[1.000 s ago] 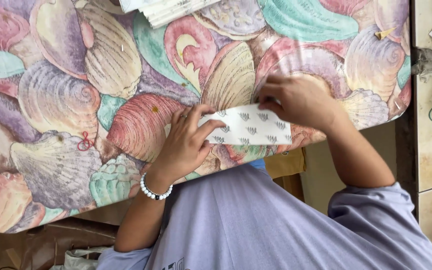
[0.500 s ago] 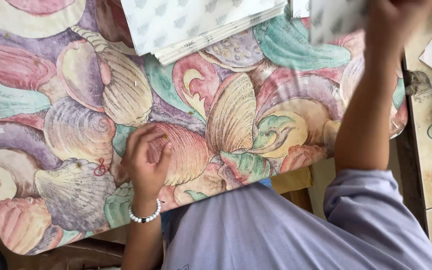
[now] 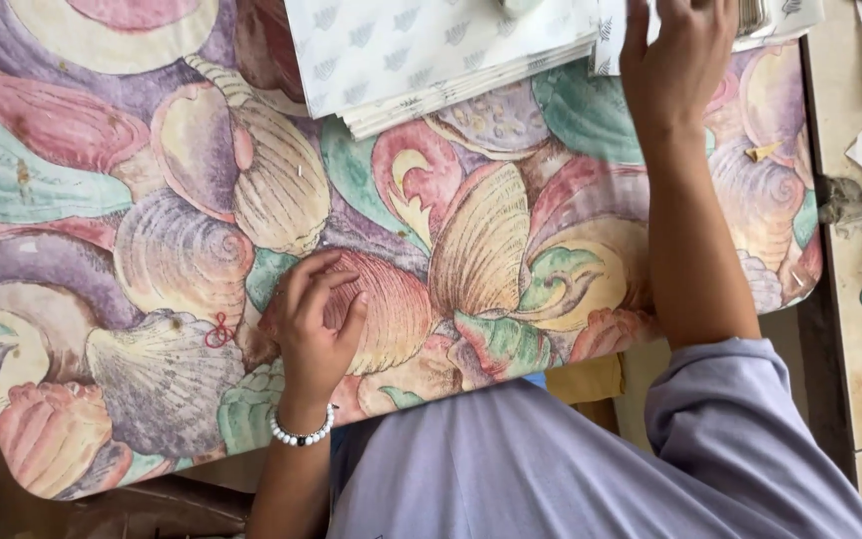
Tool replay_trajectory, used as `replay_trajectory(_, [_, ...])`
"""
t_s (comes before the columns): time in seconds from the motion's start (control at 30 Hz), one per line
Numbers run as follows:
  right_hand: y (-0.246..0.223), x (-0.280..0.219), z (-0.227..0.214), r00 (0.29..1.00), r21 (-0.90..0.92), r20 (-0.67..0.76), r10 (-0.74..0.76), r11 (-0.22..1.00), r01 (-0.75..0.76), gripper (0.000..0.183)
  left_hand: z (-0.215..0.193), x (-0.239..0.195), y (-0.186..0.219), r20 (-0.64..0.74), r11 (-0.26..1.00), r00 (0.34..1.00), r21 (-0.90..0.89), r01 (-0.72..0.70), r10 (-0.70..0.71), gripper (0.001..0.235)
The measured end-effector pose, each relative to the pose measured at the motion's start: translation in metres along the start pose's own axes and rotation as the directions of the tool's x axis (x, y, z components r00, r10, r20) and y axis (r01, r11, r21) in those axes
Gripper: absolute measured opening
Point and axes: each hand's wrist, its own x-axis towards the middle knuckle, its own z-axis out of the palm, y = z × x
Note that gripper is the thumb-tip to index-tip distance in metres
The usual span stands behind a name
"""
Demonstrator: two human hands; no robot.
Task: Folding printed paper sheets into specific shapes for bags or packaging liners.
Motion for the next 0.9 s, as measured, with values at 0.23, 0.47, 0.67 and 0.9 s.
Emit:
replay_trajectory(0.23, [-0.125, 0.017, -0.060, 0.924, 0.601, 0.053, -0.380, 0.751, 0.274, 0.018, 0.000, -0.002, 0.004, -0.014, 1.000, 1.000, -0.018, 0.012, -0.012, 0.020])
replay_trajectory(0.47, [-0.165, 0.038, -0.022, 0.778, 0.383, 0.047, -0.627, 0.730, 0.566, 0.012, -0.012, 0.008, 0.009, -0.006, 0.998, 1.000, -0.054, 0.030, -0.031, 0.018])
replay_trajectory(0.67, [-0.158, 0.043, -0.013, 0.825, 0.675, 0.023, -0.565, 0.617, 0.404, 0.022, -0.010, 0.051, 0.011, 0.047, 0.991, 0.993, 0.068, -0.114, 0.111, 0.026])
replay_trajectory(0.9, [-0.150, 0.025, 0.041, 0.904, 0.866, 0.427, -0.023, 0.298, -0.402, 0.054, 0.007, 0.154, -0.018, -0.077, 0.830, 0.922, 0.470, -0.301, 0.379, 0.054])
